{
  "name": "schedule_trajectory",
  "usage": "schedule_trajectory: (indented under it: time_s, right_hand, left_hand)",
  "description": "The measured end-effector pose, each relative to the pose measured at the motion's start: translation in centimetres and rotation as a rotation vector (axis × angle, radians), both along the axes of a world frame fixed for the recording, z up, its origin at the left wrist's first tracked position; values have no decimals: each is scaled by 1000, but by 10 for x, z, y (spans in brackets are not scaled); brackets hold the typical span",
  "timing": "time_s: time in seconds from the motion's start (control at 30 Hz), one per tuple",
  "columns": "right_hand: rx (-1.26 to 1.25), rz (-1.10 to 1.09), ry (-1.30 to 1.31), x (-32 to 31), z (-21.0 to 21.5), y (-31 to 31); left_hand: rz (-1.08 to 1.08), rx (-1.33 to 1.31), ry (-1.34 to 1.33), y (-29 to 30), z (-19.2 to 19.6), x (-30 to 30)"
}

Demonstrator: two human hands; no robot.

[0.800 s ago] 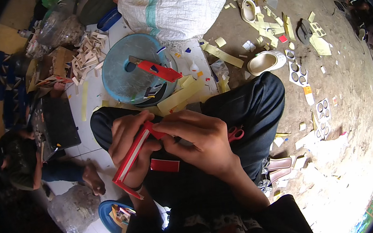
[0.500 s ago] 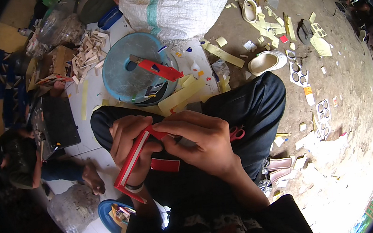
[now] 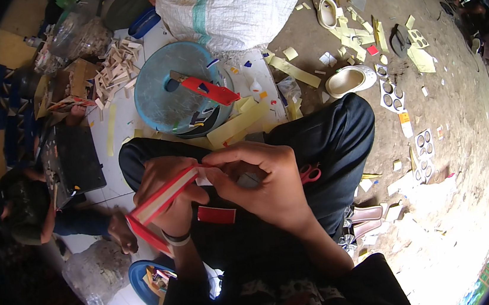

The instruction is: The person sits on the floor and assembles a small red paper craft. They fold the paper, apply adhesive tape to secure the edges, and use scissors to trim excess material. The person then uses a cylindrical object to smooth or shape the craft before holding it up.

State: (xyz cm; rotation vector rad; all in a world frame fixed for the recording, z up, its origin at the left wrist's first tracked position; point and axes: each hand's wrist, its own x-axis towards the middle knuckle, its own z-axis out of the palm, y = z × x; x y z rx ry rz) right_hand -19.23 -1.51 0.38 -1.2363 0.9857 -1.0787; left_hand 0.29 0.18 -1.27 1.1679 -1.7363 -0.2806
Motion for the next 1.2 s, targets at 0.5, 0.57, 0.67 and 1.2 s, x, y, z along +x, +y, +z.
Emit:
schedule_trajectory:
  time_s: [0.5,0.57,0.67,1.2]
  right_hand:
    - [113,38,-92,15,-21,-6]
    - [82,92,-71,12,-20,-10]
    - [6,117,-1,9,-15,-14]
    - [-193,49,251,1,-10,0]
  left_hand:
    - [-80,627,545,0,-13,17]
    - [-14,429,400,0,-18,7]
    - [56,302,338,4,-22,-1]
    - [129,243,324,12,-31,-14]
